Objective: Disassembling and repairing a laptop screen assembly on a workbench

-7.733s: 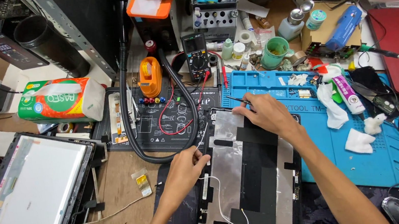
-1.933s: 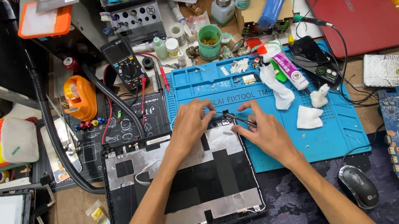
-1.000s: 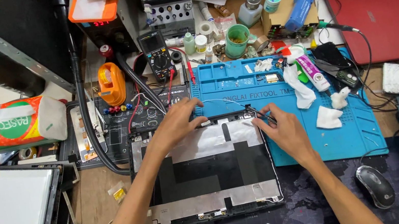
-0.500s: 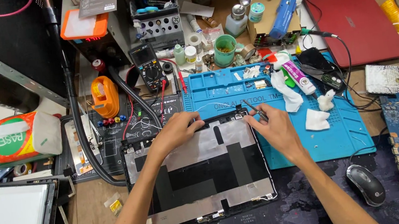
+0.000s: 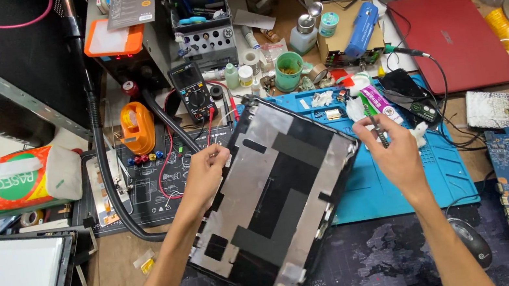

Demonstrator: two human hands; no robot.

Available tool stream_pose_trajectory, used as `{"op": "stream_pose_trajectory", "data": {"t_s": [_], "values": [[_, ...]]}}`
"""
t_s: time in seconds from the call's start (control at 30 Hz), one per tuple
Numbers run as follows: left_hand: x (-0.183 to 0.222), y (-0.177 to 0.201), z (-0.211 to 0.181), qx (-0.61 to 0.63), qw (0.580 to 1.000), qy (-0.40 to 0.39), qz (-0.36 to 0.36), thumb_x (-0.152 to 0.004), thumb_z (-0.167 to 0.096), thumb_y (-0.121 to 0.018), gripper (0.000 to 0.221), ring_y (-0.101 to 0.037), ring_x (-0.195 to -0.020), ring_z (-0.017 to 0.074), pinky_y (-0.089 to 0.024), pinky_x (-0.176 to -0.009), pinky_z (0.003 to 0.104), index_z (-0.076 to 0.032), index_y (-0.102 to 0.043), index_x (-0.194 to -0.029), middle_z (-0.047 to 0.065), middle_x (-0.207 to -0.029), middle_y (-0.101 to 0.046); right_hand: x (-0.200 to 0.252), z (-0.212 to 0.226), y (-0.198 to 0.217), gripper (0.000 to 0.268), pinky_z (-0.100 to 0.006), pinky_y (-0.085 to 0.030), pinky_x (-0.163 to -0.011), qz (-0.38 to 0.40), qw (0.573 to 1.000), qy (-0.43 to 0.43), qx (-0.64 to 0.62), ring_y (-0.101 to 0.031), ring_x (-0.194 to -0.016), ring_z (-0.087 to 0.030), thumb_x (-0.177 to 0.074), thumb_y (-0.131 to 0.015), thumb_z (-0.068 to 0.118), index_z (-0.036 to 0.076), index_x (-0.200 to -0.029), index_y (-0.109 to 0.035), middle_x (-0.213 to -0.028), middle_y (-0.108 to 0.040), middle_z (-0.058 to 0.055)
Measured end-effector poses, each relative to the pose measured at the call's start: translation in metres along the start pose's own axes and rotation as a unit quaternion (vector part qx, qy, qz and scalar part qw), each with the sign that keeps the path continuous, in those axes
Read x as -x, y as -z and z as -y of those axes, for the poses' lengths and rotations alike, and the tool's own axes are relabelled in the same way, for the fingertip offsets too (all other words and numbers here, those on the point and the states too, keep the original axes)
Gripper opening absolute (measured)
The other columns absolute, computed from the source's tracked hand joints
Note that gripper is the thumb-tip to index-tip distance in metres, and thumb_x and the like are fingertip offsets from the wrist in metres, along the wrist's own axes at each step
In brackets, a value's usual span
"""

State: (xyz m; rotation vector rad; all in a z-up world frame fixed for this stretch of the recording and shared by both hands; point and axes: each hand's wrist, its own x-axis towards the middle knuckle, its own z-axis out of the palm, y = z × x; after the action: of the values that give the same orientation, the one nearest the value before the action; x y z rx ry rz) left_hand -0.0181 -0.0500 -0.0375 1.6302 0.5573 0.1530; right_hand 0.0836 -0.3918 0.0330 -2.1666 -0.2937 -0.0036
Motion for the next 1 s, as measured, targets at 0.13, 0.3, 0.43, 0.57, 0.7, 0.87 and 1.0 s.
{"op": "stream_pose_trajectory", "data": {"t_s": [0.13, 0.3, 0.43, 0.57, 0.7, 0.87, 1.0], "values": [[-0.002, -0.002, 0.041, 0.093, 0.994, 0.051, -0.041, -0.097, -0.016, -0.061, 0.013, -0.052, -0.057, 0.0102, -0.049, -0.049, 0.022, -0.009, -0.067, -0.089, 0.002, -0.066, -0.058, 0.016, 0.008, 0.001, 0.025, -0.048, -0.054, -0.08, 0.02, 0.999, -0.037, -0.001, -0.067, -0.088, -0.028, -0.1, -0.074, 0.032, 0.014, -0.118, -0.075, -0.084, -0.072, -0.019], [0.031, -0.021, 0.026, 0.138, 0.986, 0.083, -0.05, -0.097, -0.011, -0.062, 0.013, -0.051, -0.052, 0.0088, -0.046, -0.046, 0.021, -0.007, -0.069, -0.086, 0.003, -0.063, -0.056, 0.018, -0.028, -0.013, 0.03, -0.044, -0.054, -0.076, 0.109, 0.988, -0.104, -0.006, -0.065, -0.08, -0.026, -0.1, -0.07, 0.034, 0.008, -0.116, -0.074, -0.077, -0.073, -0.012], [0.041, -0.019, 0.031, 0.11, 0.989, 0.102, -0.019, -0.097, -0.018, -0.065, 0.011, -0.053, -0.049, 0.0068, -0.049, -0.047, 0.017, -0.008, -0.068, -0.092, 0.003, -0.066, -0.059, 0.003, -0.056, -0.026, 0.038, -0.044, -0.053, -0.072, 0.112, 0.99, -0.09, 0.017, -0.065, -0.08, -0.026, -0.095, -0.075, 0.035, 0.006, -0.119, -0.072, -0.082, -0.074, -0.012], [0.051, -0.014, 0.008, 0.033, 0.995, 0.093, 0.019, -0.094, -0.018, -0.069, 0.017, -0.065, -0.045, 0.0205, -0.056, -0.042, 0.029, -0.002, -0.07, -0.1, 0.016, -0.069, -0.065, -0.005, -0.044, -0.033, 0.037, -0.04, -0.052, -0.067, 0.097, 0.993, -0.072, 0.018, -0.063, -0.075, -0.023, -0.094, -0.076, 0.031, 0.004, -0.119, -0.07, -0.081, -0.075, -0.011], [0.046, -0.006, 0.008, -0.153, 0.987, 0.046, 0.025, -0.092, -0.026, -0.07, 0.02, -0.061, -0.032, 0.022, -0.051, -0.03, 0.027, -0.006, -0.072, -0.095, 0.015, -0.067, -0.067, -0.017, -0.031, -0.038, 0.031, -0.038, -0.051, -0.061, 0.084, 0.994, -0.045, 0.046, -0.064, -0.07, -0.023, -0.092, -0.077, 0.029, 0.006, -0.112, -0.072, -0.081, -0.076, -0.009], [0.055, -0.008, -0.01, -0.31, 0.95, 0.027, 0.026, -0.096, -0.043, -0.061, 0.032, -0.069, -0.097, 0.047, -0.054, -0.085, 0.055, -0.012, -0.071, -0.098, 0.02, -0.089, -0.074, -0.013, -0.024, -0.04, 0.031, -0.042, -0.054, -0.063, 0.091, 0.992, -0.043, 0.081, -0.068, -0.076, -0.03, -0.091, -0.077, 0.029, 0.006, -0.111, -0.073, -0.084, -0.076, -0.012], [0.05, -0.009, -0.001, -0.367, 0.93, 0.002, 0.017, -0.095, -0.044, -0.062, 0.035, -0.07, -0.085, 0.0427, -0.054, -0.079, 0.052, -0.012, -0.063, -0.082, 0.015, -0.076, -0.07, -0.015, -0.032, -0.041, 0.027, -0.04, -0.056, -0.062, 0.09, 0.988, -0.022, 0.125, -0.071, -0.078, -0.03, -0.095, -0.075, 0.028, 0.005, -0.109, -0.075, -0.086, -0.073, -0.015]]}}
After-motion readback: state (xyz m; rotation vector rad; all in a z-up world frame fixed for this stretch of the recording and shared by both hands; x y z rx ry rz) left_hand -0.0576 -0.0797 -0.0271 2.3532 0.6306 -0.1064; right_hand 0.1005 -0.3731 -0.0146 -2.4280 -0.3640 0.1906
